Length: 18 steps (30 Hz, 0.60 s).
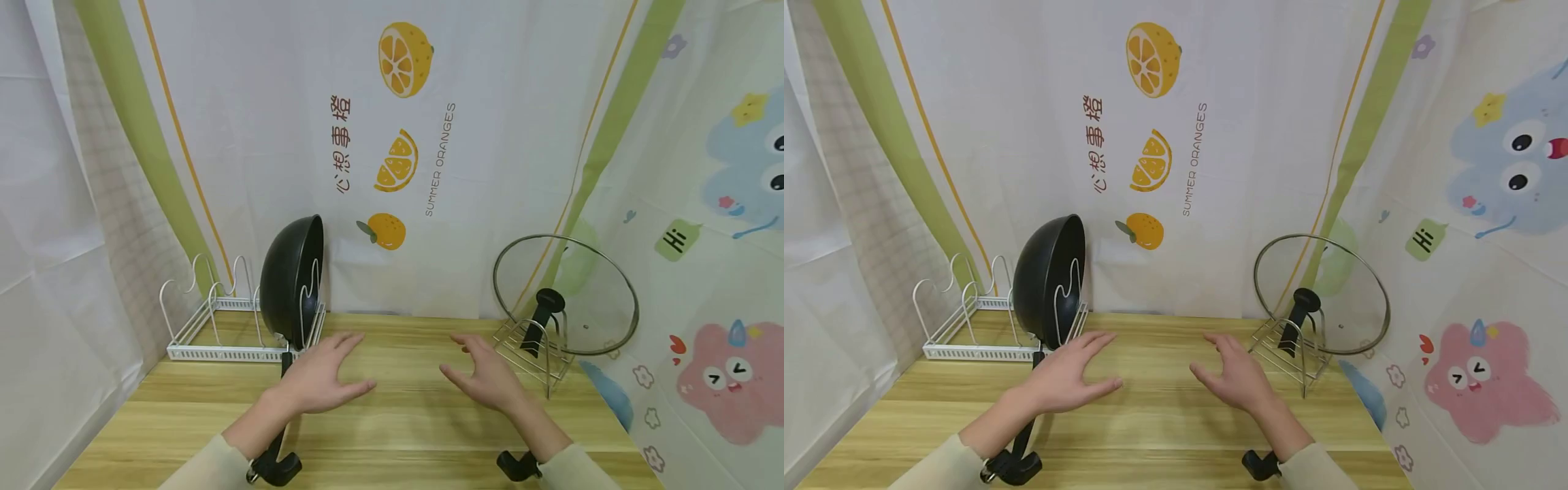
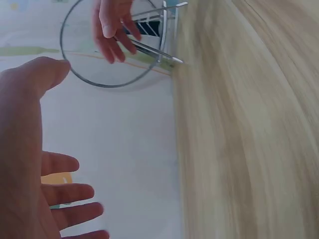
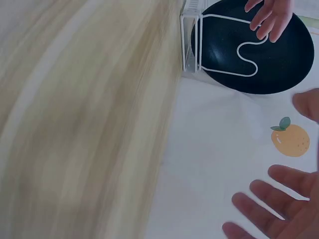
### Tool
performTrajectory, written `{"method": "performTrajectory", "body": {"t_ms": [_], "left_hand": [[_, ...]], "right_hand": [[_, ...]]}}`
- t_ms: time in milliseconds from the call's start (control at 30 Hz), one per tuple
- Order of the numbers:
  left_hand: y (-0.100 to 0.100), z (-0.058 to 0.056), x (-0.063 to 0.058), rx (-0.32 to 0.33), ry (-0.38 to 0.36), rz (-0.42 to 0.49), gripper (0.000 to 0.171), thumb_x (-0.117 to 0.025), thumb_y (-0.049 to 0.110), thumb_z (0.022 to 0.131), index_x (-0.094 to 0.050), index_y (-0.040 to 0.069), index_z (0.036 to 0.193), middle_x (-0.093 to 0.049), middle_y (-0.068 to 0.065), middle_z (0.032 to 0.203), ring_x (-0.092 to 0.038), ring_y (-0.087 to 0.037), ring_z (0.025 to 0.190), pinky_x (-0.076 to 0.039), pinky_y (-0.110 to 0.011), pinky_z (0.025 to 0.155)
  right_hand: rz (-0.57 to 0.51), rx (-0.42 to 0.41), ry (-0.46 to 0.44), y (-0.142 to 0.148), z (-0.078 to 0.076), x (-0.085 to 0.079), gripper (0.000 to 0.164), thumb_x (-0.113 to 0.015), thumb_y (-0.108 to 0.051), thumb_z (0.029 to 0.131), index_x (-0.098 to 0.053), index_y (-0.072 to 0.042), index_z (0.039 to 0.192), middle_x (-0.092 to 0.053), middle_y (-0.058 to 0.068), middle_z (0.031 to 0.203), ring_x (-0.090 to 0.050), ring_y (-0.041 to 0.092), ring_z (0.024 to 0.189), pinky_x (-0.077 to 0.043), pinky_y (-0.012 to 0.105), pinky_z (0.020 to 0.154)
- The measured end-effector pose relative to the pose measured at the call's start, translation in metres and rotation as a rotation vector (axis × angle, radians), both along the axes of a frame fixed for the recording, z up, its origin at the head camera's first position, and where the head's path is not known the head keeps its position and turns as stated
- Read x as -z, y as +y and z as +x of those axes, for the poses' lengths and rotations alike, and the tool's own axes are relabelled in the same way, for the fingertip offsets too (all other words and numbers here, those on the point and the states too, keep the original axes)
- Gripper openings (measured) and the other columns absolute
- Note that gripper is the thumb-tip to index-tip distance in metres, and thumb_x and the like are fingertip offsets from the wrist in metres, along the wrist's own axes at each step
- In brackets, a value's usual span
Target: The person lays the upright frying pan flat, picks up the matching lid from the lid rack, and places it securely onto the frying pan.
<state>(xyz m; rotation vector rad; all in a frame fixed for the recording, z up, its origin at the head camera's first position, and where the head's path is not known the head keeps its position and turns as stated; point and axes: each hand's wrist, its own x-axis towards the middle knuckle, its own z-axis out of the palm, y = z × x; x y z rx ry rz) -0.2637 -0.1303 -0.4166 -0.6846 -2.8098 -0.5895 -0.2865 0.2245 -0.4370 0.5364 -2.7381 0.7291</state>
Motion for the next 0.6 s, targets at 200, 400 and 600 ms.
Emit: {"method": "performTrajectory", "body": {"t_ms": [200,400,600], "left_hand": [[-0.006,0.015,-0.012,-0.012,-0.002,0.113,0.084,-0.069,0.067,0.097,-0.056,0.013,0.161,-0.061,-0.012,0.159,-0.061,-0.038,0.144,-0.054,-0.060,0.115],[-0.020,0.031,-0.022,-0.002,-0.024,0.220,0.076,-0.072,0.060,0.099,-0.057,0.015,0.159,-0.067,-0.007,0.150,-0.068,-0.032,0.131,-0.058,-0.057,0.106],[-0.033,0.042,-0.025,0.004,-0.012,0.293,0.068,-0.074,0.052,0.101,-0.060,0.013,0.156,-0.069,-0.004,0.143,-0.069,-0.027,0.125,-0.060,-0.049,0.102]], "right_hand": [[-0.221,0.007,-0.055,-0.004,0.002,0.001,0.050,-0.077,-0.038,0.102,-0.068,-0.009,0.141,-0.071,0.013,0.136,-0.071,0.028,0.120,-0.060,0.053,0.103],[-0.323,0.006,-0.123,-0.006,0.006,0.000,0.043,-0.076,-0.035,0.103,-0.070,-0.009,0.137,-0.073,0.012,0.133,-0.072,0.023,0.114,-0.062,0.049,0.099],[-0.358,0.011,-0.165,-0.008,0.011,0.004,0.042,-0.076,-0.035,0.104,-0.070,-0.009,0.137,-0.073,0.011,0.133,-0.071,0.017,0.113,-0.061,0.035,0.096]]}}
